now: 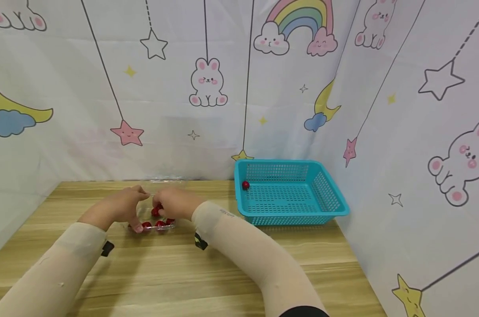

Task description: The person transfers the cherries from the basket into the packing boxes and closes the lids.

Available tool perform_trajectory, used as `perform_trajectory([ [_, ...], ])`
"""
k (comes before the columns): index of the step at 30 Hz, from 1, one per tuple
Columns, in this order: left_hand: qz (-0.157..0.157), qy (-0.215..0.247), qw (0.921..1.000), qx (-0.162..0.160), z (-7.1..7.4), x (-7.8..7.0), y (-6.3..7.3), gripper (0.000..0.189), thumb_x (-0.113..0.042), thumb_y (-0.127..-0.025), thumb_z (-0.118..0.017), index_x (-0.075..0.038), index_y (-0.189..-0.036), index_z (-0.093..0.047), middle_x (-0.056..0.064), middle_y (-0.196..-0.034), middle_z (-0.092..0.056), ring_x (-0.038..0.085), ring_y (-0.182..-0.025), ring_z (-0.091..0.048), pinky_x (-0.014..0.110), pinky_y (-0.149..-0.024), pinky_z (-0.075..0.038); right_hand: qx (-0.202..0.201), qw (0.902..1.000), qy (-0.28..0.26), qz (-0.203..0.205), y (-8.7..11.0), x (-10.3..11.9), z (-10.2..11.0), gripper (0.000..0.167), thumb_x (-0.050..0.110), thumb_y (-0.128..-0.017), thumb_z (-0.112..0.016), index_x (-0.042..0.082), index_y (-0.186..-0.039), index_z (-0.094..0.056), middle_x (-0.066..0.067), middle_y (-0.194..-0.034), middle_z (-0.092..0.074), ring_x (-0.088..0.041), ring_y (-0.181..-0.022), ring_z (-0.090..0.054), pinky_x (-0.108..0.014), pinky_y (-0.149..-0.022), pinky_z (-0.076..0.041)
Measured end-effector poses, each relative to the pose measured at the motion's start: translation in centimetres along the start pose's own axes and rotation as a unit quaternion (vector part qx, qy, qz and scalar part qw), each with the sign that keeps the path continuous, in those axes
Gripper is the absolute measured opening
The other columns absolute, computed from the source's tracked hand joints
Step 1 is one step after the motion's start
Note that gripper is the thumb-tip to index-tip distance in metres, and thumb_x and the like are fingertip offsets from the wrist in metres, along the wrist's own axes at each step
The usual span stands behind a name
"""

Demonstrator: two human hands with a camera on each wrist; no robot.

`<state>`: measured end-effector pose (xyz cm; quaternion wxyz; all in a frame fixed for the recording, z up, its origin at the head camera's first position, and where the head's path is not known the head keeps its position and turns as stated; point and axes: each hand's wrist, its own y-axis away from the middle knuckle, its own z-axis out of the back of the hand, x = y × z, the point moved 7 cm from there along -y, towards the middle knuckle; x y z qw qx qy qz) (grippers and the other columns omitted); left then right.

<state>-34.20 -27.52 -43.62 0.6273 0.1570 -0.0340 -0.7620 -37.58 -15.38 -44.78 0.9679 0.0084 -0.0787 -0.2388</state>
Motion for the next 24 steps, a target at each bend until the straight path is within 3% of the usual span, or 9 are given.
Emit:
perform_trajectory([
  [5, -0.001, 0.003, 1.0, 0.001, -0.1, 0.1, 0.0, 0.119, -0.04, -0.068, -0.111, 0.005, -0.163, -0.056, 0.031, -0.162, -0.054, 0.057, -0.143, -0.059, 0.069, -0.109, -0.06, 0.006, 0.9999, 0.007, -0.011, 0.0, 0.1, -0.7, 0.023, 0.022, -0.112, -0.074, 0.015, -0.132, -0.082, 0.001, -0.131, -0.08, -0.013, -0.118, -0.075, -0.025, -0.103, -0.062],
  [10, -0.005, -0.007, 1.0, 0.003, -0.1, 0.0, 0.0, 0.119, -0.042, -0.068, -0.111, 0.005, -0.163, -0.056, 0.031, -0.162, -0.054, 0.057, -0.142, -0.059, 0.068, -0.109, -0.06, 0.002, 0.9998, -0.012, -0.015, 0.8, -0.1, -0.1, 0.026, 0.02, -0.112, -0.073, 0.013, -0.136, -0.081, -0.002, -0.138, -0.08, -0.016, -0.126, -0.075, -0.027, -0.108, -0.061],
  [17, -0.001, -0.005, 1.0, 0.006, -0.1, 0.0, -0.2, 0.12, -0.04, -0.069, -0.11, 0.005, -0.165, -0.054, 0.031, -0.161, -0.053, 0.058, -0.143, -0.058, 0.067, -0.111, -0.059, -0.003, 0.9984, -0.045, -0.033, 3.4, -1.8, 2.9, 0.027, 0.019, -0.114, -0.068, 0.01, -0.138, -0.08, -0.005, -0.14, -0.08, -0.019, -0.124, -0.077, -0.029, -0.106, -0.063],
  [24, 0.005, -0.002, 0.9999, 0.011, -0.2, 0.0, 0.0, 0.121, -0.04, -0.07, -0.11, 0.004, -0.167, -0.052, 0.033, -0.165, -0.05, 0.061, -0.147, -0.055, 0.07, -0.114, -0.057, -0.019, 0.994, -0.073, -0.08, 7.0, -5.7, 6.9, 0.03, 0.024, -0.117, -0.065, 0.01, -0.14, -0.078, -0.008, -0.141, -0.079, -0.024, -0.126, -0.076, -0.041, -0.11, -0.064],
])
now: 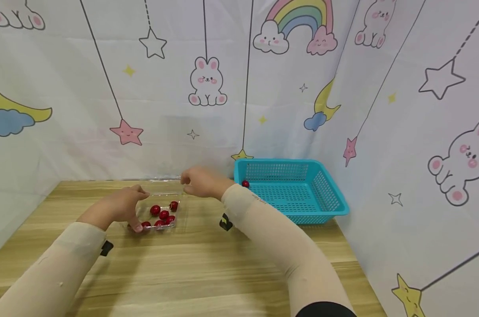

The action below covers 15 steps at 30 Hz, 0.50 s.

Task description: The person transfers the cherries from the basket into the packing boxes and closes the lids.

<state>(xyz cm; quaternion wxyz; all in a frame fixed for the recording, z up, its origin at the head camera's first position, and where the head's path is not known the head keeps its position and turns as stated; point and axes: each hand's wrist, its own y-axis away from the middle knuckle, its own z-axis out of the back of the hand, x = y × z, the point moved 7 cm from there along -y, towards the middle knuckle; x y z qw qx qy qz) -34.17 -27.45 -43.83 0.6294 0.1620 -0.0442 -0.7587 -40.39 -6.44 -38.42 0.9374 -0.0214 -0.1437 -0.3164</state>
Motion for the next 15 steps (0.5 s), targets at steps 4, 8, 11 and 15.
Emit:
perform_trajectory([
  [4, 0.0, 0.002, 1.0, -0.003, 0.0, 0.0, 0.0, 0.121, -0.039, -0.07, -0.11, 0.004, -0.167, -0.052, 0.032, -0.165, -0.051, 0.06, -0.146, -0.055, 0.07, -0.113, -0.058, -0.009, 0.9986, -0.01, -0.051, 1.3, -3.1, 2.3, 0.031, 0.026, -0.117, -0.065, 0.012, -0.143, -0.077, -0.008, -0.145, -0.077, -0.025, -0.127, -0.076, -0.044, -0.109, -0.065],
  [8, 0.003, 0.006, 1.0, 0.0, -0.1, 0.2, -0.1, 0.121, -0.039, -0.07, -0.109, 0.003, -0.167, -0.052, 0.032, -0.166, -0.049, 0.06, -0.148, -0.054, 0.071, -0.114, -0.057, -0.019, 0.9942, -0.014, -0.105, 2.7, -6.4, 3.9, 0.032, 0.03, -0.117, -0.065, 0.014, -0.144, -0.076, -0.006, -0.145, -0.076, -0.025, -0.127, -0.077, -0.046, -0.107, -0.066],
  [11, 0.004, 0.007, 1.0, 0.0, -0.2, 0.3, 0.0, 0.12, -0.039, -0.07, -0.11, 0.003, -0.167, -0.052, 0.032, -0.167, -0.049, 0.061, -0.148, -0.053, 0.072, -0.115, -0.056, -0.03, 0.9896, -0.022, -0.139, 3.8, -8.9, 4.8, 0.03, 0.03, -0.117, -0.066, 0.014, -0.139, -0.078, -0.007, -0.141, -0.077, -0.027, -0.126, -0.076, -0.048, -0.107, -0.066],
  [15, 0.002, 0.005, 1.0, -0.003, -0.1, 0.2, 0.1, 0.119, -0.039, -0.07, -0.11, 0.003, -0.166, -0.054, 0.032, -0.165, -0.051, 0.06, -0.147, -0.055, 0.071, -0.114, -0.057, -0.039, 0.9844, -0.028, -0.169, 5.1, -12.0, 5.6, 0.029, 0.026, -0.116, -0.067, 0.009, -0.137, -0.079, -0.01, -0.143, -0.076, -0.031, -0.129, -0.074, -0.051, -0.11, -0.063],
])
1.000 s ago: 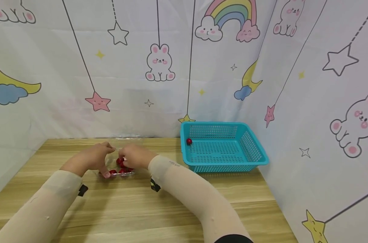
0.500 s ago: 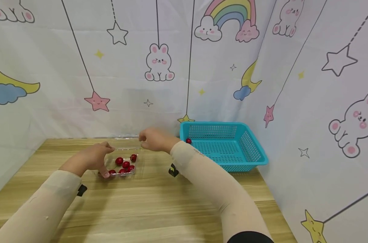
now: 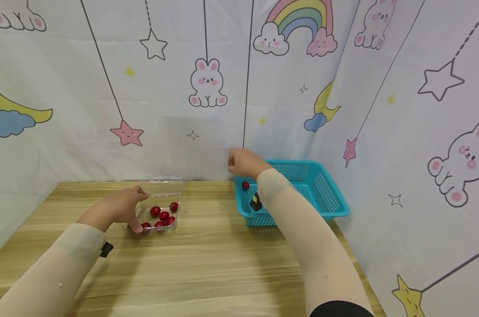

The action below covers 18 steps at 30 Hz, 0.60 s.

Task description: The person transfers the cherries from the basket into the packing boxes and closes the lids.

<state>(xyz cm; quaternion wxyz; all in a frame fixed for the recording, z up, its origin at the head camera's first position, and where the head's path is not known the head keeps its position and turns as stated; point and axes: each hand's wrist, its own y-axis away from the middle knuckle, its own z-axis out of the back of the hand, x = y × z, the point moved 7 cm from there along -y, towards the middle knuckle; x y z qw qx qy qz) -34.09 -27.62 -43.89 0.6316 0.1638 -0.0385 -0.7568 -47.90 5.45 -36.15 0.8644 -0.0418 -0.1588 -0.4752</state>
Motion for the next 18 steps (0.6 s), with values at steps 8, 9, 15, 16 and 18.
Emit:
perform_trajectory([
  [8, 0.005, -0.002, 1.0, 0.0, 0.0, 0.2, 0.0, 0.118, -0.039, -0.07, -0.11, 0.002, -0.166, -0.054, 0.032, -0.166, -0.05, 0.06, -0.148, -0.054, 0.073, -0.115, -0.056, 0.015, 0.9987, 0.005, -0.048, -0.9, -4.9, -0.6, 0.027, 0.017, -0.111, -0.066, 0.002, -0.128, -0.082, -0.016, -0.134, -0.079, -0.033, -0.121, -0.074, -0.051, -0.107, -0.065],
  [9, 0.006, 0.001, 1.0, 0.001, -0.1, 0.3, 0.0, 0.117, -0.038, -0.071, -0.11, 0.002, -0.166, -0.054, 0.032, -0.167, -0.05, 0.06, -0.148, -0.054, 0.073, -0.115, -0.055, 0.023, 0.9985, 0.009, -0.05, -1.1, -5.3, -1.0, 0.028, 0.016, -0.111, -0.066, 0.001, -0.127, -0.083, -0.016, -0.133, -0.08, -0.033, -0.121, -0.075, -0.051, -0.106, -0.065],
  [15, 0.004, 0.01, 0.9999, 0.0, -0.3, 0.4, -0.2, 0.116, -0.038, -0.072, -0.109, 0.001, -0.166, -0.054, 0.031, -0.167, -0.05, 0.059, -0.148, -0.054, 0.073, -0.115, -0.055, 0.068, 0.9958, 0.011, -0.061, -2.2, -7.2, -3.4, 0.028, 0.015, -0.111, -0.068, 0.002, -0.132, -0.082, -0.019, -0.145, -0.076, -0.037, -0.134, -0.072, -0.053, -0.111, -0.064],
  [16, 0.004, 0.009, 0.9999, -0.001, -0.3, 0.4, -0.3, 0.117, -0.038, -0.071, -0.11, 0.001, -0.166, -0.054, 0.03, -0.166, -0.051, 0.059, -0.148, -0.055, 0.073, -0.115, -0.055, 0.074, 0.9951, 0.01, -0.064, -2.3, -7.3, -3.7, 0.029, 0.015, -0.111, -0.069, 0.003, -0.135, -0.081, -0.019, -0.148, -0.074, -0.039, -0.139, -0.07, -0.053, -0.112, -0.063],
  [18, 0.004, 0.009, 1.0, -0.003, -0.2, 0.5, -0.3, 0.118, -0.039, -0.07, -0.11, 0.001, -0.166, -0.055, 0.03, -0.166, -0.051, 0.058, -0.147, -0.055, 0.073, -0.115, -0.055, 0.086, 0.9938, 0.008, -0.07, -2.4, -7.4, -4.3, 0.03, 0.015, -0.11, -0.071, 0.004, -0.137, -0.081, -0.019, -0.152, -0.072, -0.04, -0.143, -0.067, -0.054, -0.114, -0.063],
])
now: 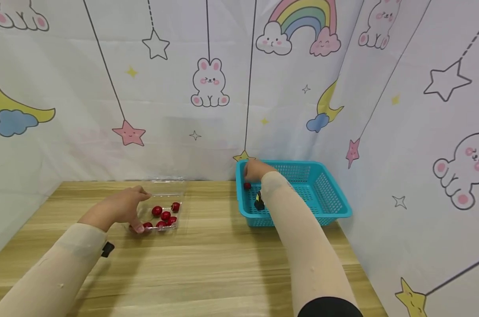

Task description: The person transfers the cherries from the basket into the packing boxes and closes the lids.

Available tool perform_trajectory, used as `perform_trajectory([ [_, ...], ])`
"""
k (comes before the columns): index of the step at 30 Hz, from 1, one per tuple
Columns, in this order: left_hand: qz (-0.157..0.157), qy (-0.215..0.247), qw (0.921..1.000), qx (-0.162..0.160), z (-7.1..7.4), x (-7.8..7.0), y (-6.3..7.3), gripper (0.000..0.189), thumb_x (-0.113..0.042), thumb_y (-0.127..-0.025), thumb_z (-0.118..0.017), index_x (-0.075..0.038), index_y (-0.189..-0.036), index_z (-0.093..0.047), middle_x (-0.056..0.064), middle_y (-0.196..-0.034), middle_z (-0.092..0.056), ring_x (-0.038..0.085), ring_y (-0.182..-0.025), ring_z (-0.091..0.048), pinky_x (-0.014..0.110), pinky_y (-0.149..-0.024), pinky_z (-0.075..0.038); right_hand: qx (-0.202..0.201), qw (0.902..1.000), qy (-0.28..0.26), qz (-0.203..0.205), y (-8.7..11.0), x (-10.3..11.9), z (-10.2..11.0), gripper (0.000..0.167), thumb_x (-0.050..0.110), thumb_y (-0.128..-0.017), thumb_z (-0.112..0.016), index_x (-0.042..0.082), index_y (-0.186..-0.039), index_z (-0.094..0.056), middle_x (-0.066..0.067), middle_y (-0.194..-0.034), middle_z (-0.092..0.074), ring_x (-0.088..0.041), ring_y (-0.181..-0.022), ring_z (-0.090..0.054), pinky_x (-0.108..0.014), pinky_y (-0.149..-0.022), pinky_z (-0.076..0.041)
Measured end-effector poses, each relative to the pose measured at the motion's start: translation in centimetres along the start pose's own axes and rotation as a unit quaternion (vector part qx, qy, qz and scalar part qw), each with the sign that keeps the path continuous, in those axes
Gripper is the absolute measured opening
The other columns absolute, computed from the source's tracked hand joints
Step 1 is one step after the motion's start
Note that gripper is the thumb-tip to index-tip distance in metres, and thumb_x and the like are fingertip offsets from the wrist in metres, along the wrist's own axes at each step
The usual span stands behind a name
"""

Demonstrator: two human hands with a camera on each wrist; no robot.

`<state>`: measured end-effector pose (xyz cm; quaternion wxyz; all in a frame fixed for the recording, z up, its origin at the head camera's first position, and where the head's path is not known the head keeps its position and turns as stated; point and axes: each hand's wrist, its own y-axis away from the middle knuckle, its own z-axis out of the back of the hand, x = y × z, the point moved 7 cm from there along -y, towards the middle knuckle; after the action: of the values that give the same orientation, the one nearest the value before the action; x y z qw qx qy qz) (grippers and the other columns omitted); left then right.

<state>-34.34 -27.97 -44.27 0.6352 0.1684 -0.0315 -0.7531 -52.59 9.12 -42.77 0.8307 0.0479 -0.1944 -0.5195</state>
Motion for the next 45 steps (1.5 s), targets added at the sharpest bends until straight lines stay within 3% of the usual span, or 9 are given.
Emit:
perform_trajectory([
  [8, -0.002, -0.009, 1.0, 0.002, 0.1, -0.4, 0.1, 0.121, -0.043, -0.069, -0.11, 0.001, -0.167, -0.054, 0.03, -0.167, -0.05, 0.059, -0.149, -0.054, 0.071, -0.115, -0.056, 0.026, 0.9989, -0.003, -0.039, -0.3, -0.5, -1.8, 0.024, 0.014, -0.108, -0.08, 0.008, -0.131, -0.083, -0.015, -0.141, -0.079, -0.034, -0.13, -0.074, -0.05, -0.105, -0.066],
  [15, -0.003, -0.009, 1.0, 0.0, 0.2, -0.6, 0.1, 0.12, -0.042, -0.069, -0.11, 0.001, -0.166, -0.054, 0.03, -0.167, -0.051, 0.06, -0.149, -0.053, 0.072, -0.115, -0.056, 0.006, 0.9996, 0.011, -0.027, -0.8, -0.9, -2.2, 0.013, 0.011, -0.106, -0.081, 0.008, -0.118, -0.086, -0.013, -0.122, -0.082, -0.027, -0.104, -0.075, -0.043, -0.087, -0.064],
  [22, -0.004, -0.006, 1.0, 0.0, 0.3, -0.8, 0.3, 0.12, -0.041, -0.07, -0.11, 0.001, -0.166, -0.054, 0.03, -0.167, -0.05, 0.059, -0.15, -0.052, 0.072, -0.116, -0.055, -0.004, 0.9995, 0.01, -0.031, -1.3, -1.1, -2.3, 0.006, 0.009, -0.105, -0.081, 0.006, -0.108, -0.085, -0.009, -0.106, -0.082, -0.025, -0.093, -0.072, -0.041, -0.082, -0.063],
  [24, -0.003, -0.006, 1.0, 0.001, 0.3, -0.8, 0.3, 0.12, -0.042, -0.07, -0.11, 0.001, -0.166, -0.054, 0.03, -0.167, -0.05, 0.059, -0.15, -0.052, 0.072, -0.116, -0.055, -0.005, 0.9995, 0.008, -0.03, -1.3, -1.0, -2.3, 0.005, 0.008, -0.106, -0.08, 0.007, -0.104, -0.084, -0.005, -0.096, -0.079, -0.022, -0.085, -0.069, -0.039, -0.079, -0.06],
  [28, 0.0, -0.007, 1.0, 0.002, 0.2, -0.7, 0.3, 0.12, -0.042, -0.07, -0.11, 0.001, -0.167, -0.053, 0.03, -0.167, -0.05, 0.059, -0.151, -0.051, 0.073, -0.117, -0.054, -0.002, 0.9997, 0.003, -0.022, -1.0, -0.8, -2.0, 0.028, 0.008, -0.108, -0.074, 0.01, -0.081, -0.069, 0.001, -0.072, -0.054, -0.017, -0.066, -0.046, -0.035, -0.068, -0.049],
  [32, 0.001, -0.004, 1.0, 0.003, 0.0, -0.5, 0.3, 0.12, -0.042, -0.07, -0.109, 0.001, -0.167, -0.053, 0.03, -0.168, -0.049, 0.06, -0.152, -0.05, 0.073, -0.117, -0.054, -0.004, 0.9999, 0.006, -0.01, -0.2, -0.4, -1.3, 0.028, 0.007, -0.108, -0.069, 0.012, -0.081, -0.066, 0.002, -0.075, -0.05, -0.015, -0.068, -0.041, -0.033, -0.066, -0.043],
  [36, 0.0, -0.001, 1.0, 0.005, -0.2, -0.5, 0.3, 0.121, -0.042, -0.07, -0.109, 0.001, -0.167, -0.053, 0.03, -0.169, -0.048, 0.06, -0.151, -0.051, 0.073, -0.116, -0.054, -0.03, 0.9995, 0.008, -0.004, 0.9, 0.0, 0.3, 0.019, 0.01, -0.107, -0.069, 0.01, -0.089, -0.073, 0.003, -0.083, -0.059, -0.012, -0.072, -0.045, -0.031, -0.068, -0.045],
  [41, 0.004, -0.001, 1.0, 0.002, -0.1, -0.4, 0.3, 0.12, -0.04, -0.071, -0.11, 0.001, -0.167, -0.053, 0.03, -0.168, -0.049, 0.06, -0.151, -0.051, 0.073, -0.117, -0.054, -0.084, 0.9959, -0.026, -0.021, 2.2, 0.4, 2.9, 0.039, 0.01, -0.107, -0.069, 0.014, -0.069, -0.06, 0.004, -0.063, -0.046, -0.012, -0.059, -0.034, -0.032, -0.061, -0.037],
  [45, 0.005, 0.003, 1.0, 0.0, 0.1, -0.3, 0.3, 0.118, -0.038, -0.071, -0.11, 0.002, -0.166, -0.053, 0.03, -0.167, -0.05, 0.059, -0.15, -0.052, 0.073, -0.117, -0.054, -0.117, 0.991, -0.055, -0.033, 3.0, 1.1, 4.4, 0.052, 0.011, -0.108, -0.066, 0.019, -0.062, -0.042, 0.005, -0.057, -0.028, -0.013, -0.056, -0.021, -0.032, -0.056, -0.026],
])
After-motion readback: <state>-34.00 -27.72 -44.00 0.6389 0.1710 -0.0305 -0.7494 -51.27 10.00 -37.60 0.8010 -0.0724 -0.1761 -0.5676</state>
